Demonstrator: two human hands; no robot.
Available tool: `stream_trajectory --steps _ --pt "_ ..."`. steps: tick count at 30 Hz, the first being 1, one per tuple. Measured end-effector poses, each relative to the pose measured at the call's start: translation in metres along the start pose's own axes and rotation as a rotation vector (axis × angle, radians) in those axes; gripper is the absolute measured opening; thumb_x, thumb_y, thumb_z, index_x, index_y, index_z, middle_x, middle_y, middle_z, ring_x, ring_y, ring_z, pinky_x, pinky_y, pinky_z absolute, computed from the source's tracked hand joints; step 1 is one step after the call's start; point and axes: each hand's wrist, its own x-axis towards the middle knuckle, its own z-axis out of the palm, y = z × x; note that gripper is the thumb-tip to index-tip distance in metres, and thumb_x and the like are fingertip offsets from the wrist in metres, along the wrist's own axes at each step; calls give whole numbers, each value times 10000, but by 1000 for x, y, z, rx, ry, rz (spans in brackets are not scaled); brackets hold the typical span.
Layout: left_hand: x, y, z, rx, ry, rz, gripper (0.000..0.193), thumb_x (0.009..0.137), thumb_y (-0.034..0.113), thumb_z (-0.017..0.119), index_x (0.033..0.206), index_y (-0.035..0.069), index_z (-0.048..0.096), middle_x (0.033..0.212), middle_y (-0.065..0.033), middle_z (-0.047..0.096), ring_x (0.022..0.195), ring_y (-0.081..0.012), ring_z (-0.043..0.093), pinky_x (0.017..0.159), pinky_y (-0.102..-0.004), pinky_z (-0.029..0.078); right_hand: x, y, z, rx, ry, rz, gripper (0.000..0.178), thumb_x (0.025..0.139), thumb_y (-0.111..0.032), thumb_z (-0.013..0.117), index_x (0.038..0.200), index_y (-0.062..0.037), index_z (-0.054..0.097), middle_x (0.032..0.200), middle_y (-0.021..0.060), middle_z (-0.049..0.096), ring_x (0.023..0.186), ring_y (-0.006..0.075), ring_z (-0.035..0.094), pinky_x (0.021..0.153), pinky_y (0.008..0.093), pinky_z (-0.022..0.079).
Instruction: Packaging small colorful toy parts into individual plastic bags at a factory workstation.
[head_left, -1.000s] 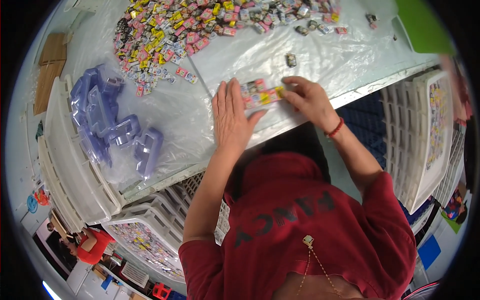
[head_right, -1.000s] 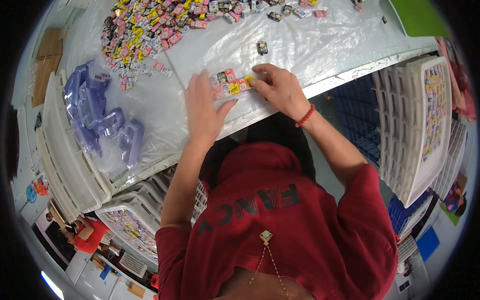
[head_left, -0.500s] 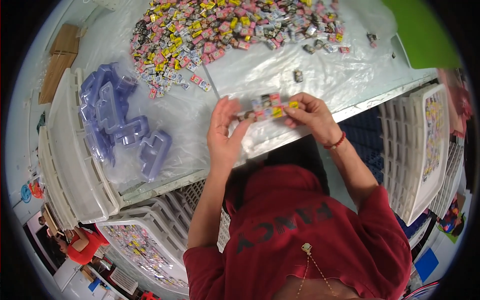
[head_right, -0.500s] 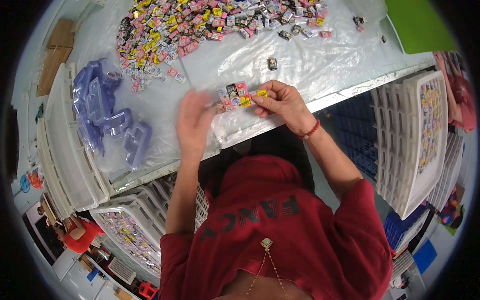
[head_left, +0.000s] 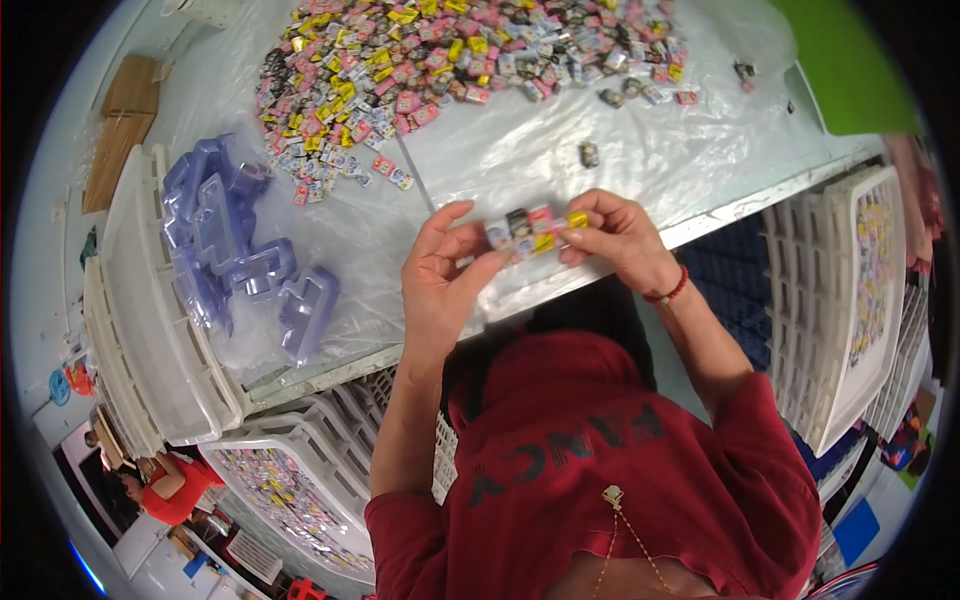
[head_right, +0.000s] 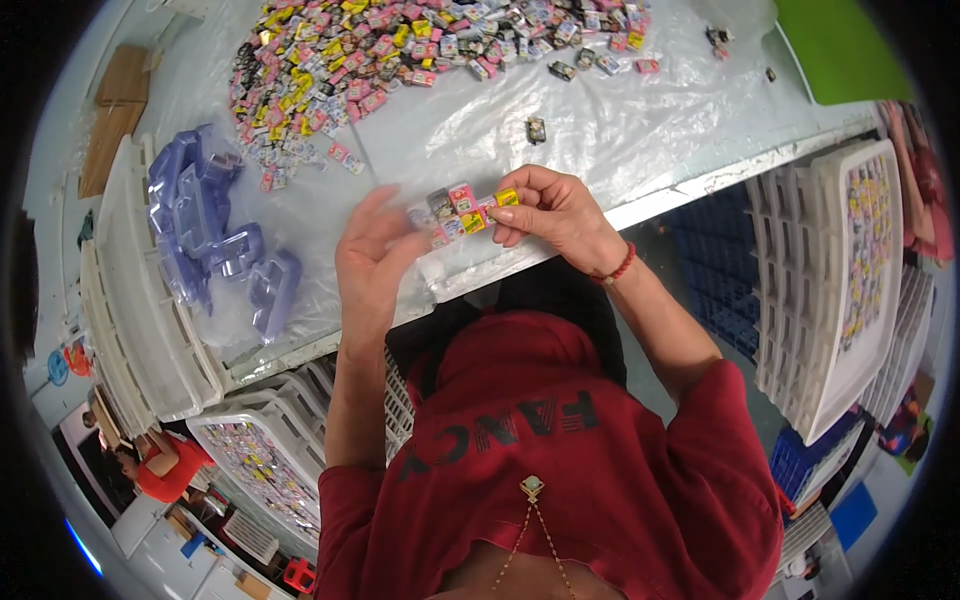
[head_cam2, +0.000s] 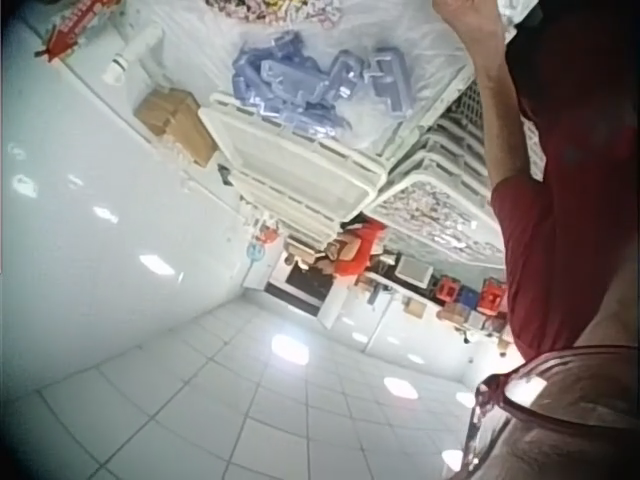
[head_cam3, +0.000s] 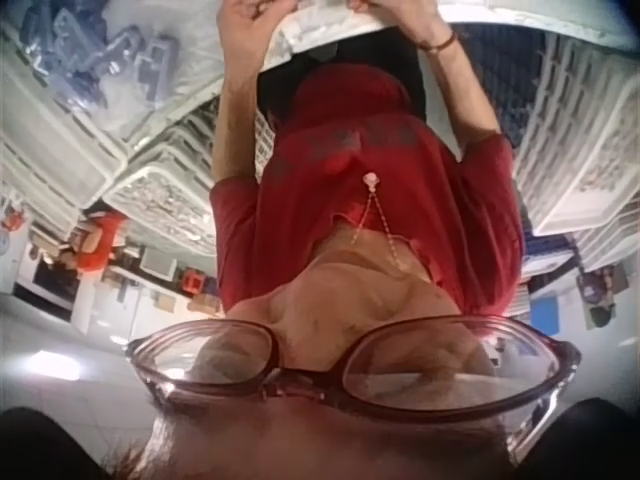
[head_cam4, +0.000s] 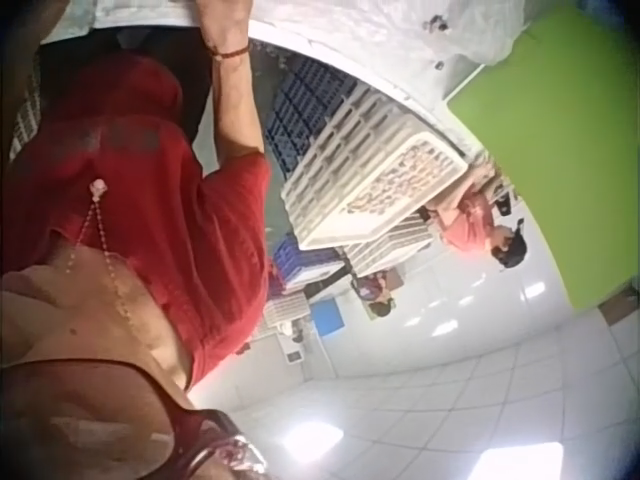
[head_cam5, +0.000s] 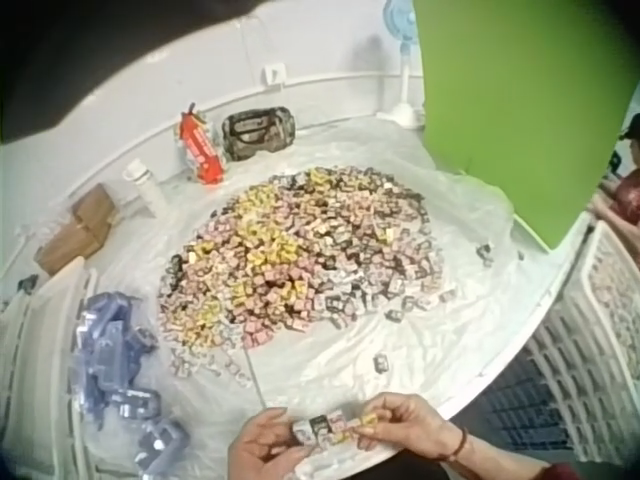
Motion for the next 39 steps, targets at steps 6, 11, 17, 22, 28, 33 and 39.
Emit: stream_trajectory --steps 6,11,17,22,28,33,39 --pt "-21 -24 -31 3 139 -224 288 867 80 647 1122 -28 569 911 -98 658 771 -159 649 695 -267 527 8 7 19 -170 55 116 178 905 -108 612 1049 -11 573 792 36 622 671 96 619 629 222 515" --pt "-38 -21 -27 -194 249 -51 246 883 96 636 1102 -5 587 876 -69 664 761 -124 639 696 -251 524 14 1 32 -245 -19 8 204 924 -148 600 1094 -39 570 791 28 627 663 100 614 605 231 502" --pt "-76 -21 -34 -266 330 -37 217 897 123 624 1088 24 598 897 -57 662 758 -115 637 708 -247 524 19 -3 58 -396 -236 -66 321 943 -166 571 1232 -33 528 897 28 635 691 76 588 581 227 486" --pt "-99 -12 -39 -313 375 54 207 908 150 615 1076 32 591 930 -47 648 836 -118 633 747 -260 524 21 3 76 -452 -219 -42 272 945 -159 566 1176 -17 569 904 10 621 686 55 555 537 210 462" --pt "-150 0 -96 -395 454 181 172 923 137 591 1066 43 597 939 -53 664 836 -150 652 754 -272 528 15 21 136 -404 -431 -16 307 966 -206 528 1228 -46 532 860 25 609 661 86 562 546 217 450" --pt "-222 27 -176 -450 652 279 162 913 152 606 1033 44 616 939 -66 671 823 -159 663 733 -283 537 17 43 167 -459 -530 26 315 968 -217 520 1240 -57 521 975 56 590 731 95 564 594 224 453" --pt "-336 26 -277 -444 1122 349 160 915 165 607 1020 44 611 929 -58 663 803 -154 660 656 -276 534 20 75 198 -524 -611 114 295 964 -195 527 1229 -66 530 951 50 594 710 95 566 581 218 456"
